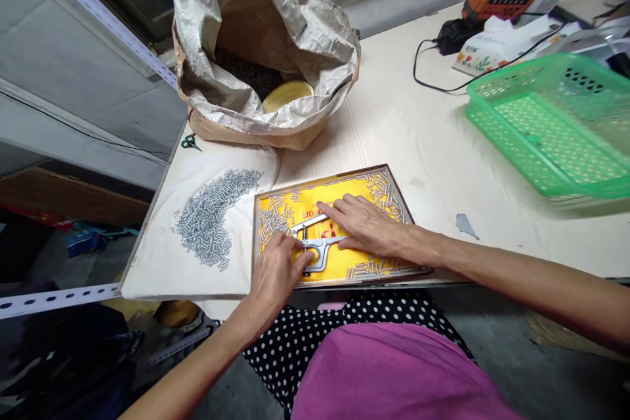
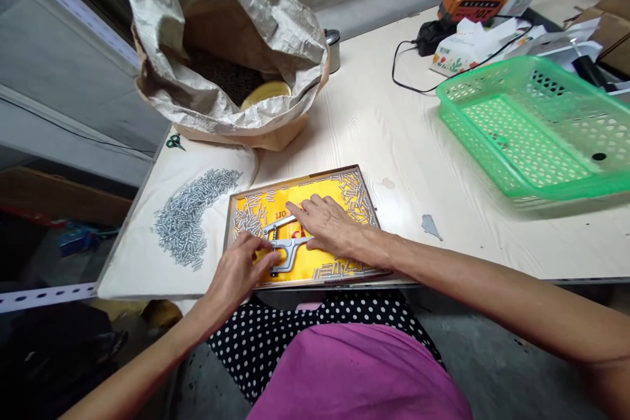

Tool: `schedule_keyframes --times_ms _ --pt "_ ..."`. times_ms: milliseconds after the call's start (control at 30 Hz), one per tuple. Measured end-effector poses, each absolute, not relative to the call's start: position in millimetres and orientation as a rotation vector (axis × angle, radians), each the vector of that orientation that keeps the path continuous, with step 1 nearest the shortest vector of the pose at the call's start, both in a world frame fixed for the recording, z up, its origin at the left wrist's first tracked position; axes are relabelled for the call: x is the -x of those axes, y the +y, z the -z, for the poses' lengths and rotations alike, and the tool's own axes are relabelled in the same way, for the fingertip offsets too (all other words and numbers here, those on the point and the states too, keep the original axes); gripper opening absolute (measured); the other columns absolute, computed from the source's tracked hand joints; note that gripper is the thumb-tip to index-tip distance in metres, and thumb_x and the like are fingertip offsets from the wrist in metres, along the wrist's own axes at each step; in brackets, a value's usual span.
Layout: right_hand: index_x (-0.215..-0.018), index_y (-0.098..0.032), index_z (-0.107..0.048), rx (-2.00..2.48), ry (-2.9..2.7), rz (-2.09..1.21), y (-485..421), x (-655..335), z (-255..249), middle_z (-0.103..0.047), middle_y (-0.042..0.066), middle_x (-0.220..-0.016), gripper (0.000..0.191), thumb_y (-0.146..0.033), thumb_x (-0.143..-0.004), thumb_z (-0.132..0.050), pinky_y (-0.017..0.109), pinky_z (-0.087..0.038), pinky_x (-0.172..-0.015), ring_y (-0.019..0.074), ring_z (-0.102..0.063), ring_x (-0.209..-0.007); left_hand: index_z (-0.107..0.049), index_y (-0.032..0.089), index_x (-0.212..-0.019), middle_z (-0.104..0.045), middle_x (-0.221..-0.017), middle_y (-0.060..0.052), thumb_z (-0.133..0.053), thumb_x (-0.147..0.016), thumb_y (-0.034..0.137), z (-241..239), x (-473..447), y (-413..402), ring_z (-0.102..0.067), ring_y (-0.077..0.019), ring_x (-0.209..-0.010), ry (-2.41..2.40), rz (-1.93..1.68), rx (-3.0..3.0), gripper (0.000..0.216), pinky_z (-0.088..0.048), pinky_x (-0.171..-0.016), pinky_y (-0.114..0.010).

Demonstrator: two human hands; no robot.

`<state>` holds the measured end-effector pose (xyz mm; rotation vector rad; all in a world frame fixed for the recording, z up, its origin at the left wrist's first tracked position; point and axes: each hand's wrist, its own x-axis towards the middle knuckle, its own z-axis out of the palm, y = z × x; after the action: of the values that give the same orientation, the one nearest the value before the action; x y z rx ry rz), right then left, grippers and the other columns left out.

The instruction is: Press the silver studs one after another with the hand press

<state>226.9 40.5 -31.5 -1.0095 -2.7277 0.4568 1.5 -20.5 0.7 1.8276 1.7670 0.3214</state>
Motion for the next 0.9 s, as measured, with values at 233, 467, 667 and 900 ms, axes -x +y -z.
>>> schedule_keyframes --times_ms 233,467,667,900 --pt "-0.136 -0.006 -0.047 1.086 -2.738 -0.356 36.7 -234.1 40.2 -0.06 0.02 -0.122 0.082 -0.047 -0.074 -0.081 0.047 -0.046 -0.089 0.0329 -0.053 -0.105 -0.041 0.015 -0.143 -0.055 -0.137 -0.018 -0.068 -0.087 0.035 18.1 -27.8 8.2 -0.052 -0.0315 -0.123 1.363 -0.084 -2.489 0.065 -0.044 -0.105 -0.051" --pt "-0.112 -0.012 -0.061 1.159 -2.706 -0.252 29.5 -236.4 34.4 -0.063 0.016 -0.106 0.037 -0.04 -0.088 -0.067 0.044 -0.045 -0.079 0.0309 -0.052 -0.096 -0.053 0.015 -0.127 -0.061 -0.118 -0.013 -0.063 -0.09 0.033 9.6 -35.1 21.5 -0.052 -0.0288 -0.108 1.271 0.032 -2.553 0.042 -0.048 -0.096 -0.046" --pt "-0.102 -0.015 -0.063 1.172 -2.678 -0.261 30.4 -232.4 43.0 -0.063 0.013 -0.098 0.013 -0.02 -0.096 -0.053 0.039 -0.045 -0.076 0.0268 -0.052 -0.092 -0.06 0.014 -0.109 -0.064 -0.107 -0.013 -0.053 -0.097 0.029 13.5 -40.3 20.3 -0.052 -0.0276 -0.099 1.342 -0.019 -2.562 0.021 -0.049 -0.088 -0.042" --pt "-0.101 -0.015 -0.065 1.125 -2.677 -0.343 42.2 -235.0 52.2 -0.064 0.012 -0.1 0.014 -0.027 -0.095 -0.06 0.038 -0.045 -0.079 0.026 -0.052 -0.094 -0.062 0.014 -0.107 -0.066 -0.11 -0.014 -0.052 -0.098 0.026 23.0 -42.2 18.2 -0.056 -0.0282 -0.104 1.417 0.019 -2.555 0.019 -0.05 -0.092 -0.044"
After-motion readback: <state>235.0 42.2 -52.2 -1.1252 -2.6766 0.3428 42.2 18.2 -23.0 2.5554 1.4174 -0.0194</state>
